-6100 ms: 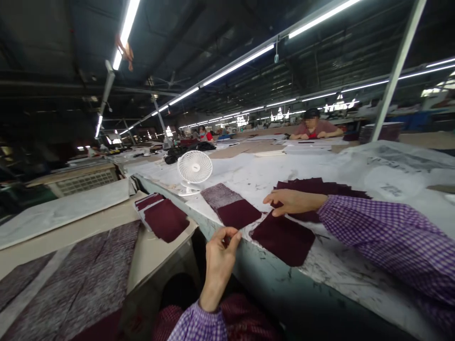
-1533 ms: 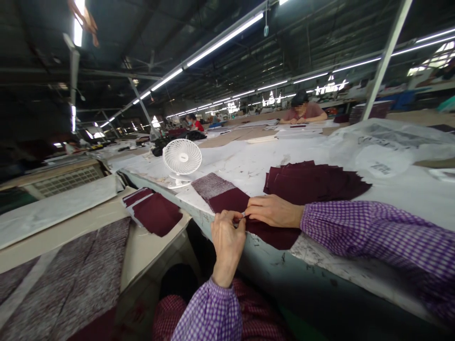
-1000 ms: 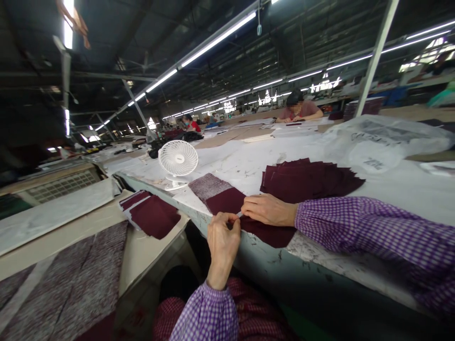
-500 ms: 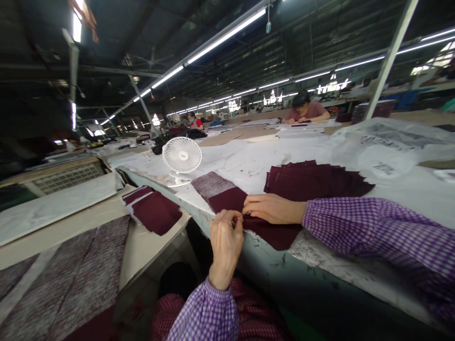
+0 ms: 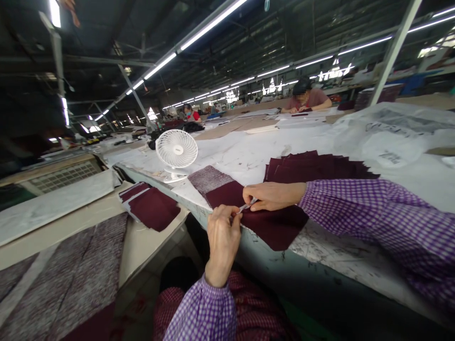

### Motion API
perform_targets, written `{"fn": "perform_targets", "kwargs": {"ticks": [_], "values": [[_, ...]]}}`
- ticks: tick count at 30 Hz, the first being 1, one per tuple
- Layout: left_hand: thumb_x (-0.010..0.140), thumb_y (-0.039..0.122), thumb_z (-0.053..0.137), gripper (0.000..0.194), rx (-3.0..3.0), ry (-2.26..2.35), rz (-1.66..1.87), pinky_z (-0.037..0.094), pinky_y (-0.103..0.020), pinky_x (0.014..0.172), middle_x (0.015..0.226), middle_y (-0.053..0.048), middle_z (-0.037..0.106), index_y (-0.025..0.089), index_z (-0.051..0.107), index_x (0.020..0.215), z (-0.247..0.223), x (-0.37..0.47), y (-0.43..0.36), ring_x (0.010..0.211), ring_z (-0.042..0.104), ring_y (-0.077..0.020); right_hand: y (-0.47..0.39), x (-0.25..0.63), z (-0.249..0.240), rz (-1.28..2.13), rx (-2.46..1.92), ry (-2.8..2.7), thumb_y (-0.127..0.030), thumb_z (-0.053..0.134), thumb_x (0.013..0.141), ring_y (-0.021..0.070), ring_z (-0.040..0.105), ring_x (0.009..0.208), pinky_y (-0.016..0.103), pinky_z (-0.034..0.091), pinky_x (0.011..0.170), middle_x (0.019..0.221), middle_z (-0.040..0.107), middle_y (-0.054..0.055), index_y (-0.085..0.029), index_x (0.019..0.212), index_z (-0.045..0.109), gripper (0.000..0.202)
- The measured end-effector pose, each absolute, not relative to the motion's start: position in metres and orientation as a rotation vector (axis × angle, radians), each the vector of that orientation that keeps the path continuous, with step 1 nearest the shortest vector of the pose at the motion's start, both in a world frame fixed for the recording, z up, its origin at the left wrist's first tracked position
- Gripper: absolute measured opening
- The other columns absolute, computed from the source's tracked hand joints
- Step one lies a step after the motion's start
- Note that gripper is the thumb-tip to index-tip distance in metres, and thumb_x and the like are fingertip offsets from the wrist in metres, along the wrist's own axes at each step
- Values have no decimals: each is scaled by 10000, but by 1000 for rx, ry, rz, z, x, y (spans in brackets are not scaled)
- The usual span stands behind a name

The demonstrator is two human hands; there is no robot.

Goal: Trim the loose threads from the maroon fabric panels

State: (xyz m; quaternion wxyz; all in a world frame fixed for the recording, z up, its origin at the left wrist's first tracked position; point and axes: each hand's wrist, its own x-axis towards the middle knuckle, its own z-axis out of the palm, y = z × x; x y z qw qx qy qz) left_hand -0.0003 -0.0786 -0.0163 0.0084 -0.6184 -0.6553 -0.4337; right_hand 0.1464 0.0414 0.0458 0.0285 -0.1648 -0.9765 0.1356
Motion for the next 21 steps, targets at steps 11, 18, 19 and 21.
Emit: {"fn": "perform_targets", "kwargs": {"ticks": [11, 18, 19, 21], "values": [[783, 149, 574, 93, -1945, -2049, -1254, 388, -290, 678, 727, -19, 613, 185, 653, 748, -14, 0, -76, 710, 540, -167, 32, 145, 49, 150, -800, -3001, -191, 590, 804, 165, 562, 788, 259, 394, 663, 926, 608, 60, -156, 895, 600, 98], [781, 144, 565, 111, -1939, -2068, -1227, 386, -294, 677, 739, -22, 617, 187, 668, 775, -12, 1, -75, 708, 540, -166, 23, 149, 24, 140, -487, -2756, -145, 497, 857, 154, 553, 806, 282, 425, 734, 924, 591, 52, -159, 894, 573, 85], [783, 146, 563, 116, -1943, -2060, -1233, 384, -294, 674, 738, -21, 616, 191, 670, 777, -13, 1, -75, 710, 540, -166, 23, 150, 21, 155, -465, -2739, -151, 483, 867, 154, 554, 810, 285, 429, 742, 921, 595, 51, -159, 899, 577, 100], [791, 155, 559, 121, -1944, -2042, -1252, 381, -294, 671, 739, -21, 616, 194, 673, 781, -15, 0, -76, 714, 543, -168, 25, 151, 17, 152, -431, -2712, -165, 458, 887, 156, 557, 835, 290, 435, 763, 946, 598, 56, -161, 941, 587, 140]]}}
